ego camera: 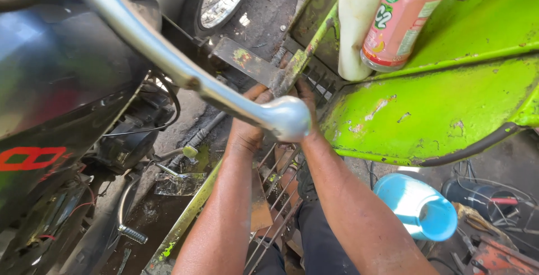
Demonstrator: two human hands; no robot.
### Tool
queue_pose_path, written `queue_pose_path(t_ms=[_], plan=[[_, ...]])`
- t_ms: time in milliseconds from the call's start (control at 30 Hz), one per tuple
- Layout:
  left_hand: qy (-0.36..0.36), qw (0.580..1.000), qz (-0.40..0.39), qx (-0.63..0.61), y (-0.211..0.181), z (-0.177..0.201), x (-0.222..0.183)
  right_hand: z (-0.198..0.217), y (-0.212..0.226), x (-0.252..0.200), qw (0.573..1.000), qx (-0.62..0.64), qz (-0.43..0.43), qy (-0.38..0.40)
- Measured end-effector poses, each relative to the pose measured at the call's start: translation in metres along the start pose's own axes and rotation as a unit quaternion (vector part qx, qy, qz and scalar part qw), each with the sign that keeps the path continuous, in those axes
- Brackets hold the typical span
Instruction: Cutting a metal plate with an angle grinder and sanding a motorcycle frame with an abrasive block.
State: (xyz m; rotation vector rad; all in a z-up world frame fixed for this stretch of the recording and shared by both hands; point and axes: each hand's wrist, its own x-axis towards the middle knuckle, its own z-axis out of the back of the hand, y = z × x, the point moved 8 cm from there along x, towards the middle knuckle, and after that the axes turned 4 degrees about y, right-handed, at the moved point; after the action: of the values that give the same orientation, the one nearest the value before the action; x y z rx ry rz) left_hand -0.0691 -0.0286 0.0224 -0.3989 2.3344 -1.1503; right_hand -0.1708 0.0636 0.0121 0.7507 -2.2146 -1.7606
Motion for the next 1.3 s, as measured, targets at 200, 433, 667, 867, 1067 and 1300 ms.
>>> queue_pose_path(t_ms=[200, 433, 667, 867, 1067, 1300], plan=[[-0.041, 0.994, 0.011, 0.099, 0.012, -0.004, 0.006, 0.018, -0.01, -0.002, 0.998, -0.004, -0.056, -0.018], [-0.081, 0.99, -0.047, 0.104, 0.055, 0.027, 0.027, 0.016, -0.015, 0.004, 1.0, -0.009, 0.001, 0.002], [-0.096, 0.995, -0.005, -0.018, 0.008, 0.001, -0.002, 0.009, 0.004, -0.006, 1.0, -0.014, 0.002, -0.014], [-0.113, 0.991, -0.057, 0.044, -0.007, 0.007, -0.011, 0.025, 0.01, -0.016, 0.991, -0.093, 0.019, -0.091], [-0.153, 0.982, -0.033, 0.108, -0.063, 0.01, -0.107, 0.031, 0.001, -0.028, 0.984, -0.087, 0.081, -0.131], [-0.292, 0.951, 0.043, 0.091, -0.024, 0.039, -0.229, 0.047, -0.02, -0.01, 0.976, -0.013, 0.016, -0.215]])
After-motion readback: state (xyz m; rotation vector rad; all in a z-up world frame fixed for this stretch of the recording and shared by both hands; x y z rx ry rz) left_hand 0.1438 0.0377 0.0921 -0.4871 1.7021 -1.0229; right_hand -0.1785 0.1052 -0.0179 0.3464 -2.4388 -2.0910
